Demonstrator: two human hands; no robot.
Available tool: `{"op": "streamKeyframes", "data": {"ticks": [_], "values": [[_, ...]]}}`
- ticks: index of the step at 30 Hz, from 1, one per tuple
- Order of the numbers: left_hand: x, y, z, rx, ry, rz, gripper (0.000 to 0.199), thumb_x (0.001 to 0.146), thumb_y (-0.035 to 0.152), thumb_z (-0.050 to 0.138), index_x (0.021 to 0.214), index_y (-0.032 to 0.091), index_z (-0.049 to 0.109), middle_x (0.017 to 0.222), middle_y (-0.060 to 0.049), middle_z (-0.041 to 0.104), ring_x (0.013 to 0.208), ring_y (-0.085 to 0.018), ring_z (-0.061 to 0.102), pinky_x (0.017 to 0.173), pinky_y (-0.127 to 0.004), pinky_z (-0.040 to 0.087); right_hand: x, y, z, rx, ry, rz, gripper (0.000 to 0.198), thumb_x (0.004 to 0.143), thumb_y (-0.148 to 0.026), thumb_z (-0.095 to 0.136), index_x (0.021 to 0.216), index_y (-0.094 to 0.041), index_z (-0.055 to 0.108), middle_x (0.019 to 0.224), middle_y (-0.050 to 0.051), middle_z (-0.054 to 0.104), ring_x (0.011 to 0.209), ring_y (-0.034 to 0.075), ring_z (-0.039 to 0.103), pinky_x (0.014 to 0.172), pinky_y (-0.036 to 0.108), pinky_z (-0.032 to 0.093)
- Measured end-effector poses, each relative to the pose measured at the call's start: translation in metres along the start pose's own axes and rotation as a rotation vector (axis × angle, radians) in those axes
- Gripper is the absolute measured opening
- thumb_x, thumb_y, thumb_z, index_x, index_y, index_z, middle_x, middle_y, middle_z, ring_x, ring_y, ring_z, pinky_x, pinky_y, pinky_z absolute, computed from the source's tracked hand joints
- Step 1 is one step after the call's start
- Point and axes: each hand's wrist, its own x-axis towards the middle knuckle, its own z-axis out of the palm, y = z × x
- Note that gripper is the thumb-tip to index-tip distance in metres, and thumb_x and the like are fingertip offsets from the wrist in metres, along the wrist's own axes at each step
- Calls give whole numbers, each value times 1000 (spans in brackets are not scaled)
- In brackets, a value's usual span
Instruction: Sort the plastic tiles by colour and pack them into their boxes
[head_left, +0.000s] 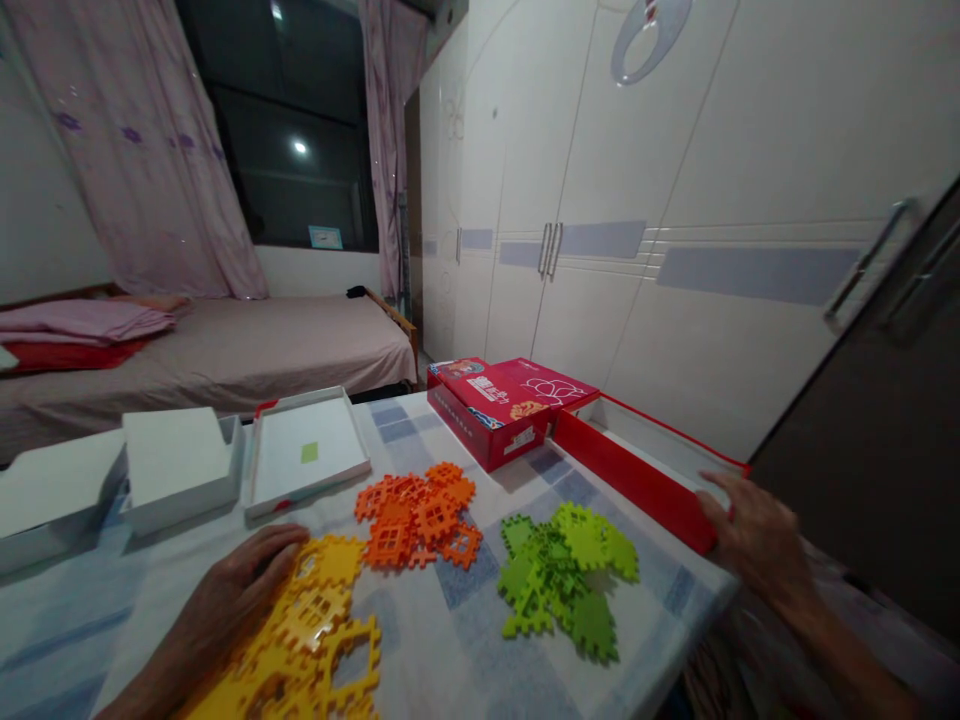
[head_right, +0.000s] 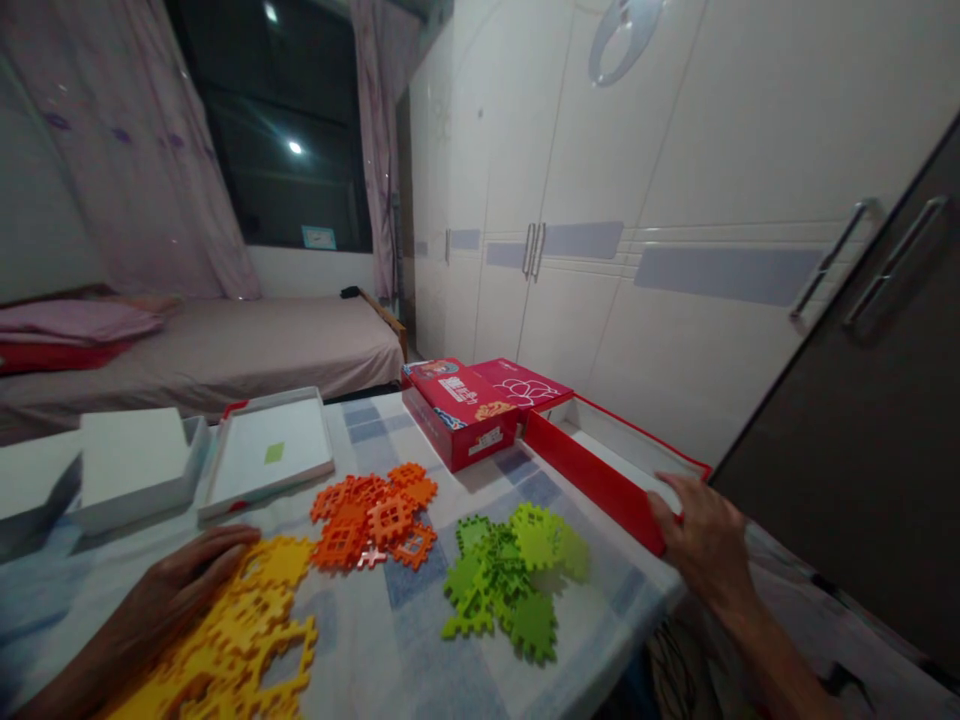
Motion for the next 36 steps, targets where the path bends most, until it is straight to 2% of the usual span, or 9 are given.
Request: {"op": "streamKeyframes", "data": {"ticks": [3, 5, 11, 15, 18, 23, 30, 33, 36], "values": [[0, 0, 0, 4, 12, 15, 41, 80, 54, 46, 91, 24, 72, 104, -2, 71, 96, -20, 67, 86, -25, 52, 4, -41, -5, -95, -132, -133, 44, 90, -45, 39, 116, -14, 56, 104, 12, 66, 90, 25, 62, 81, 38, 43], [0, -1, 1, 2, 26, 24, 41, 80, 53, 46, 90, 24, 73, 102, -3, 72, 95, -20, 68, 85, -26, 53, 7, -52, -4, -183, -179, -116, 43, 92, -40, 36, 121, -12, 54, 102, 12, 67, 82, 25, 64, 71, 37, 44], [1, -2, 2, -2, 37, 37, 39, 79, 51, 48, 89, 23, 73, 101, -4, 72, 95, -21, 68, 87, -28, 52, 10, -44, 9, -245, -229, 29, 39, 94, -31, 32, 123, -20, 56, 98, 8, 70, 69, 24, 65, 56, 34, 42], [1, -3, 2, -17, 51, 32, 40, 78, 52, 48, 88, 23, 74, 101, -5, 72, 94, -21, 68, 88, -29, 52, 13, -43, 5, -228, -243, 13, 38, 93, -30, 32, 121, -20, 56, 99, 10, 69, 71, 25, 64, 60, 36, 44], [1, -4, 3, -17, 49, 18, 40, 78, 52, 48, 88, 23, 74, 102, -5, 72, 95, -22, 68, 87, -29, 52, 27, -59, -4, -187, -135, -62, 39, 91, -33, 38, 123, -16, 54, 112, 15, 62, 94, 30, 59, 75, 42, 45], [1, -8, 6, -11, 32, 25, 40, 79, 53, 48, 91, 24, 73, 104, -4, 72, 97, -21, 67, 89, -29, 51, 83, -145, -11, 136, -72, -221, 50, 89, -44, 44, 131, -17, 46, 131, 14, 49, 121, 27, 43, 95, 43, 37], [2, -16, 5, 3, 8, 27, 39, 79, 52, 48, 92, 25, 74, 106, -2, 71, 99, -22, 67, 91, -31, 50, 159, -296, 27, 230, -406, -375, 68, 78, -59, 51, 137, -27, 39, 149, 10, 29, 134, 37, 22, 104, 57, 19], [2, -18, 6, -3, -1, 6, 40, 79, 53, 47, 92, 26, 73, 108, -2, 70, 101, -22, 66, 92, -31, 50, 166, -319, 50, 171, -521, -279, 62, 79, -49, 53, 136, -29, 39, 147, 9, 32, 131, 37, 29, 100, 56, 24], [1, -17, 6, -26, 3, 4, 40, 79, 53, 48, 91, 25, 74, 107, -3, 70, 101, -21, 66, 92, -31, 50, 167, -317, 67, 142, -547, -203, 51, 85, -35, 45, 135, -28, 40, 139, 12, 42, 123, 35, 40, 93, 53, 32]]}}
